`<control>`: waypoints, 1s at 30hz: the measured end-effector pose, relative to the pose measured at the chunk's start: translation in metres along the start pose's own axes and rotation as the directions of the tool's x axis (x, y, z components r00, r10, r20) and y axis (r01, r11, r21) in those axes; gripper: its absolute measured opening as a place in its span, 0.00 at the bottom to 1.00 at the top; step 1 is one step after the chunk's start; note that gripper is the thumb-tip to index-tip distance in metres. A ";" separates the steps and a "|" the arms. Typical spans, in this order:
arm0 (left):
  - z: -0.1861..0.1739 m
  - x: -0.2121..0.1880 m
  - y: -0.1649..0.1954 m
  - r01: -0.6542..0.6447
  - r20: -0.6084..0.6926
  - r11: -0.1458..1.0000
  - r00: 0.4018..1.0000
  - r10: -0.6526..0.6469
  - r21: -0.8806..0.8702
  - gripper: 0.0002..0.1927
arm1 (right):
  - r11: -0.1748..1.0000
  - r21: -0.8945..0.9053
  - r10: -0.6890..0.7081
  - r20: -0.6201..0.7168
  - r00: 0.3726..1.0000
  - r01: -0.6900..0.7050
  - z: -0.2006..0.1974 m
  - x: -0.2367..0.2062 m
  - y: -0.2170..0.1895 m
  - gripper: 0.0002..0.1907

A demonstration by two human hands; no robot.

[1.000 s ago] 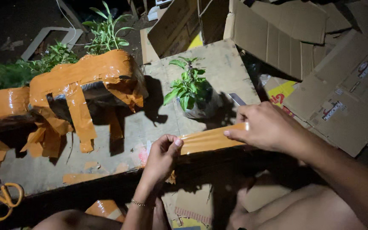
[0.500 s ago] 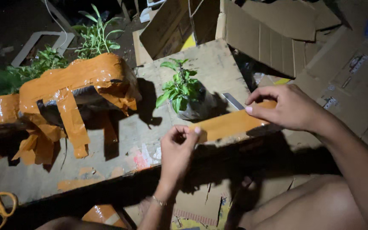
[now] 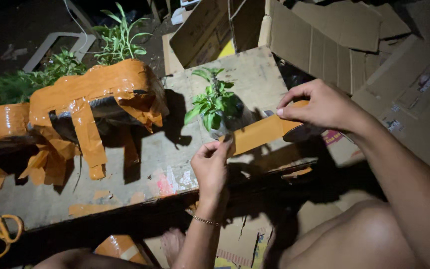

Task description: The person sits at a low workbench and wraps orange tape around the plastic-wrapped base of a small potted plant, pressing and smoothing tape strips around the pot. They tear tape from the roll by hand and continue wrapping the pot from different sides.

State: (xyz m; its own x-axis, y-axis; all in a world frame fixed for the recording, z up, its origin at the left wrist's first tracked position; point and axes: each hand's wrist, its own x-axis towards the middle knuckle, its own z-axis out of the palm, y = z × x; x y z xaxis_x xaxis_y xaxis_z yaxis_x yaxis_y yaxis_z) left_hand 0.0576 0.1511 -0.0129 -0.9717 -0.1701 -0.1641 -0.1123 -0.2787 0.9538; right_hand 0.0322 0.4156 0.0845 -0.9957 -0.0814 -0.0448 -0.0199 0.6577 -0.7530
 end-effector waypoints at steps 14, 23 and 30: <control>-0.003 0.016 0.006 0.057 -0.043 0.997 0.998 -0.055 0.051 0.12 | 0.984 0.167 0.064 0.009 0.998 -0.065 0.003 0.017 -0.011 0.15; -0.014 0.041 0.007 -0.052 -0.084 0.983 0.994 0.067 0.179 0.10 | 0.991 0.113 -0.068 0.020 0.997 0.066 0.014 0.024 -0.002 0.16; -0.031 0.056 0.026 -0.046 -0.092 0.976 0.994 0.067 0.213 0.07 | 0.999 0.000 0.035 0.216 0.976 -0.035 0.041 0.032 0.002 0.23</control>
State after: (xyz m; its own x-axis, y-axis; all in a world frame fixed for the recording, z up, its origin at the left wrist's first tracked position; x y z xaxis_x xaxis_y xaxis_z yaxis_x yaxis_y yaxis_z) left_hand 0.0071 0.1046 -0.0047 -0.9537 -0.2746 -0.1224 -0.1091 -0.0631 0.9920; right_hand 0.0042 0.3835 0.0541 -0.9526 -0.2185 -0.2115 0.0152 0.6604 -0.7508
